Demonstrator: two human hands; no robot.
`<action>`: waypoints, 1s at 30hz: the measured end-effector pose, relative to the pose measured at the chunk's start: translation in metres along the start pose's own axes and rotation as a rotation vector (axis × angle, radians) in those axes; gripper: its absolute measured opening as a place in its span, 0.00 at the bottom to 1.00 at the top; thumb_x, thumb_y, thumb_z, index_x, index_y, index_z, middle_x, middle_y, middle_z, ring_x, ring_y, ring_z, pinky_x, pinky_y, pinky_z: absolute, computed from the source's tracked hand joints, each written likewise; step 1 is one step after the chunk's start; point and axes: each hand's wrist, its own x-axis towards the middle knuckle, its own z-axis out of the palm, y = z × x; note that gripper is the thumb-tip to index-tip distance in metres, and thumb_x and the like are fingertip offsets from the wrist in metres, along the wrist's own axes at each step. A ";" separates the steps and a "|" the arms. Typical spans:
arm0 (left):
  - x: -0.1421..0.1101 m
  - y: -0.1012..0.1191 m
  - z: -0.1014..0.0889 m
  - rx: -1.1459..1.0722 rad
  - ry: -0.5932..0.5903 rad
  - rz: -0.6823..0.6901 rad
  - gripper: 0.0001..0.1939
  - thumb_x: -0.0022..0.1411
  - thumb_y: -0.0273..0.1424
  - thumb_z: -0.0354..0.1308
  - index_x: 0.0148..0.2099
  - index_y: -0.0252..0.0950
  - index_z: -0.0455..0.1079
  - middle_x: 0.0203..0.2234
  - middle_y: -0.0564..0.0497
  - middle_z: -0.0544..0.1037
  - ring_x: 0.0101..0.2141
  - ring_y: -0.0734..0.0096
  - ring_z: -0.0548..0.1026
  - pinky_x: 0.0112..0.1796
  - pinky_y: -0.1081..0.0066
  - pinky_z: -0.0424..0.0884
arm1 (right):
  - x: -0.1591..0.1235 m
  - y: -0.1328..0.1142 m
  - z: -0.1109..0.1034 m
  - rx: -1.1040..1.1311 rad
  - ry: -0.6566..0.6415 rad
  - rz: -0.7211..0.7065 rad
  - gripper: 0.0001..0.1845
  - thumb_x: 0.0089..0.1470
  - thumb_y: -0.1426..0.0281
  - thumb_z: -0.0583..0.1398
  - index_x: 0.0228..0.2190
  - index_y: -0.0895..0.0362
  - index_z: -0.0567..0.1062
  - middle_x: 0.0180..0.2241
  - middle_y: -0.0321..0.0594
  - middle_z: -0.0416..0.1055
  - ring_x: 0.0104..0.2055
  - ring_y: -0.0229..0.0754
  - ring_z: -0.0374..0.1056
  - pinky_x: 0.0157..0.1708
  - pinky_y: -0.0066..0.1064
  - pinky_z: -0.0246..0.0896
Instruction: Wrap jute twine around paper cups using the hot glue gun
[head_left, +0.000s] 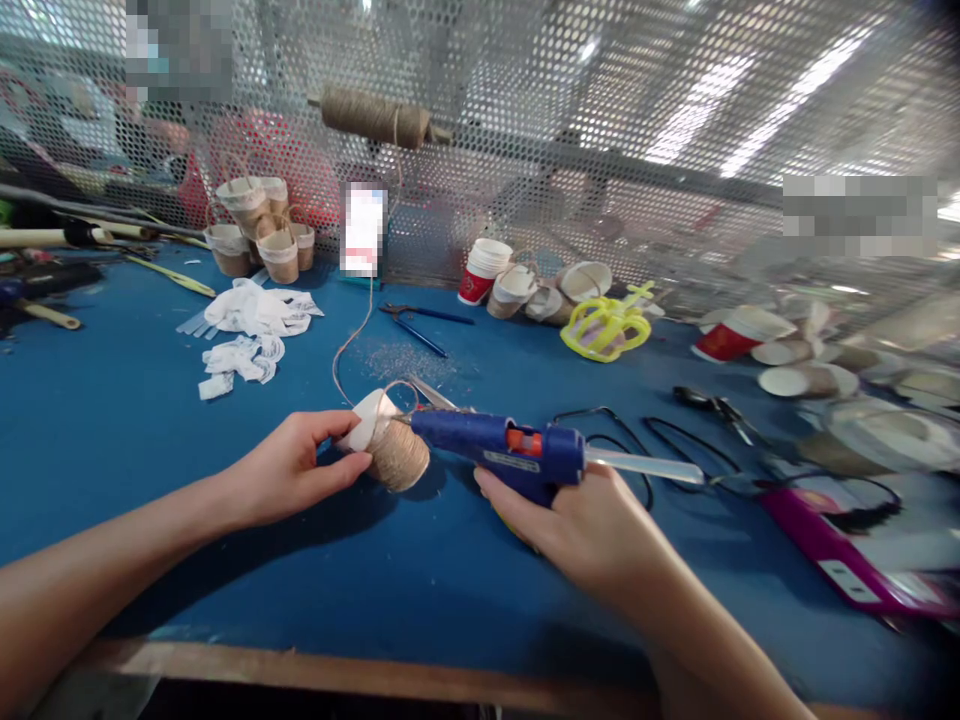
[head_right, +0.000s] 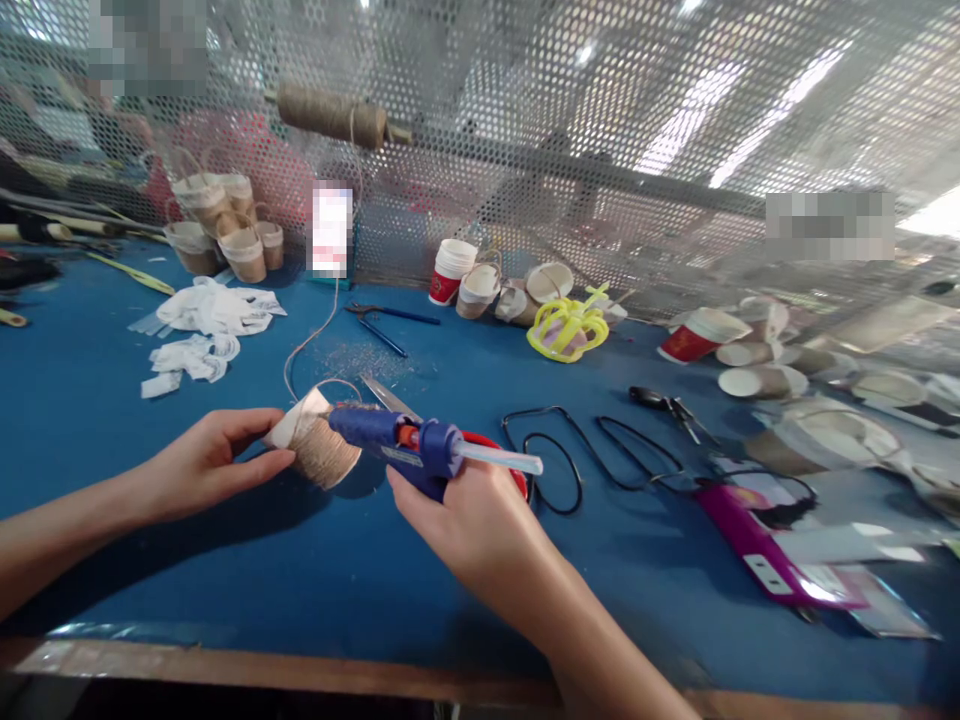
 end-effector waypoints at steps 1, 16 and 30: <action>0.000 0.000 0.000 -0.003 0.000 0.001 0.10 0.57 0.32 0.48 0.32 0.31 0.67 0.30 0.49 0.73 0.31 0.69 0.68 0.33 0.71 0.65 | -0.001 0.000 0.000 -0.004 -0.006 -0.021 0.10 0.44 0.65 0.54 0.17 0.55 0.64 0.14 0.34 0.60 0.16 0.37 0.56 0.17 0.31 0.54; 0.001 0.000 0.001 -0.029 0.021 0.030 0.08 0.57 0.30 0.49 0.32 0.32 0.67 0.25 0.52 0.70 0.27 0.73 0.66 0.29 0.74 0.63 | -0.005 -0.007 0.006 0.100 -0.066 -0.069 0.05 0.44 0.68 0.54 0.23 0.56 0.69 0.22 0.39 0.71 0.24 0.41 0.67 0.25 0.33 0.64; 0.000 -0.003 0.000 0.002 0.016 0.064 0.09 0.56 0.30 0.49 0.37 0.32 0.66 0.31 0.49 0.73 0.32 0.68 0.69 0.34 0.70 0.66 | 0.006 -0.004 -0.002 0.038 -0.092 0.203 0.11 0.41 0.62 0.56 0.17 0.56 0.62 0.13 0.30 0.56 0.17 0.32 0.50 0.17 0.27 0.52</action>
